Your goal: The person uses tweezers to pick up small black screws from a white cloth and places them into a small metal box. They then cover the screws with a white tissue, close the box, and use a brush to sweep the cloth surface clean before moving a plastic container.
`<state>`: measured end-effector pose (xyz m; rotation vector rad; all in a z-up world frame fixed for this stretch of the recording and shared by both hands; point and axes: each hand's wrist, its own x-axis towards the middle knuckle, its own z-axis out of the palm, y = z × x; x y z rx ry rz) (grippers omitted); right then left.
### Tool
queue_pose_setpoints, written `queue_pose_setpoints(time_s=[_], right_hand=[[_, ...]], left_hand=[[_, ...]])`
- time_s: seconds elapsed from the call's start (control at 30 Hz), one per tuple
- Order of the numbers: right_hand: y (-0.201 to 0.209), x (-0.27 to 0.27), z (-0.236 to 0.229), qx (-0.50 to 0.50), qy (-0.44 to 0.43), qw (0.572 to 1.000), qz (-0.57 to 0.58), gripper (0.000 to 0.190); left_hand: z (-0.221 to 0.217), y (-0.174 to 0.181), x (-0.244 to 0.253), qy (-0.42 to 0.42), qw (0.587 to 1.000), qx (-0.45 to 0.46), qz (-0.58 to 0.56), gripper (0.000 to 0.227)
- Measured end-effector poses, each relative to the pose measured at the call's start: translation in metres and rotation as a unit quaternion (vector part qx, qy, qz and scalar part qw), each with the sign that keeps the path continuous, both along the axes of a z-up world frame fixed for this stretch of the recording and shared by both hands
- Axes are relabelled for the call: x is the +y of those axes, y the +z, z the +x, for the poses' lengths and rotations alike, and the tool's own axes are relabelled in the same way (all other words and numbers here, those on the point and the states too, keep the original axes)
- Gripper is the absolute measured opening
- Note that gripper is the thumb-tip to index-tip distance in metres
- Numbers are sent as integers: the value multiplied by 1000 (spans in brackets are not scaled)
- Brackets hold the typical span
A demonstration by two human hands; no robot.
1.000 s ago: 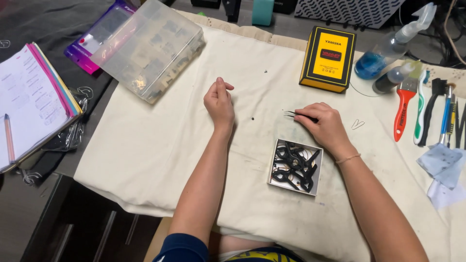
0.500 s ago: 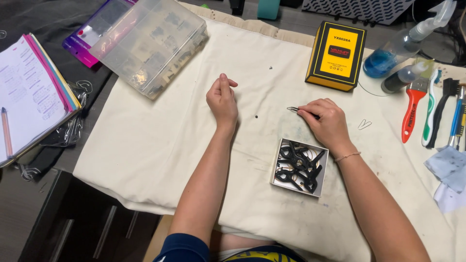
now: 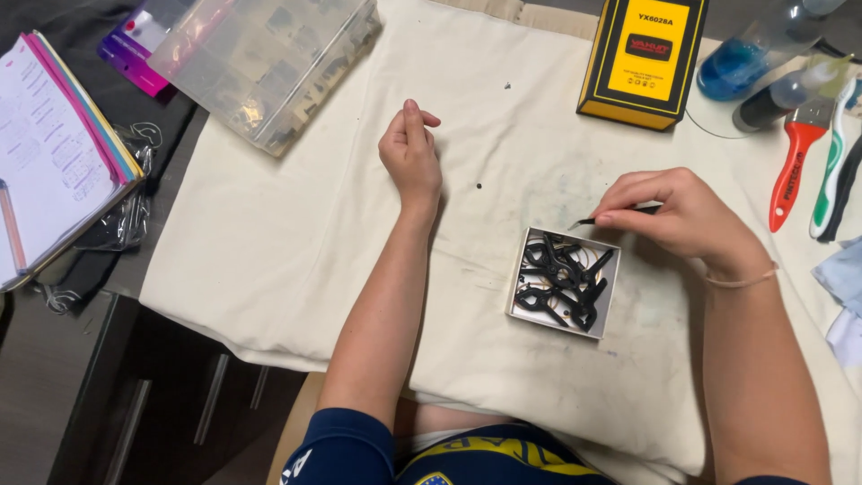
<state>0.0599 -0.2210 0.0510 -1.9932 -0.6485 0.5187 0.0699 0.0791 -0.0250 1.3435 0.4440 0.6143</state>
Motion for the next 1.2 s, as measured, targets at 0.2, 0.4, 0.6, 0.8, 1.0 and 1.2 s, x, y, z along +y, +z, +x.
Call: queue_pose_setpoints(time_s=[0.2,0.4,0.6,0.8,1.0,1.2], right_hand=[[10,0,-4,-22,69,987,-144,15],[-44,24,19,-141,-18,990,5,12],[-57,88,32,-215,67,974,-3,13],[-72,89,45,-231,44,972,19,14],[-69,96,41,-251,44,967,-6,11],[-69,95,43,-255,42,966,17,5]], left_hand=[[0,0,0,5,1000,-9,10,49],[10,-27,3,25,997,-44,59,46],[5,-19,4,37,997,-45,50,46],[10,-29,6,32,996,-28,72,47],[13,-33,5,30,997,-29,70,45],[15,-26,4,30,997,-30,67,44]])
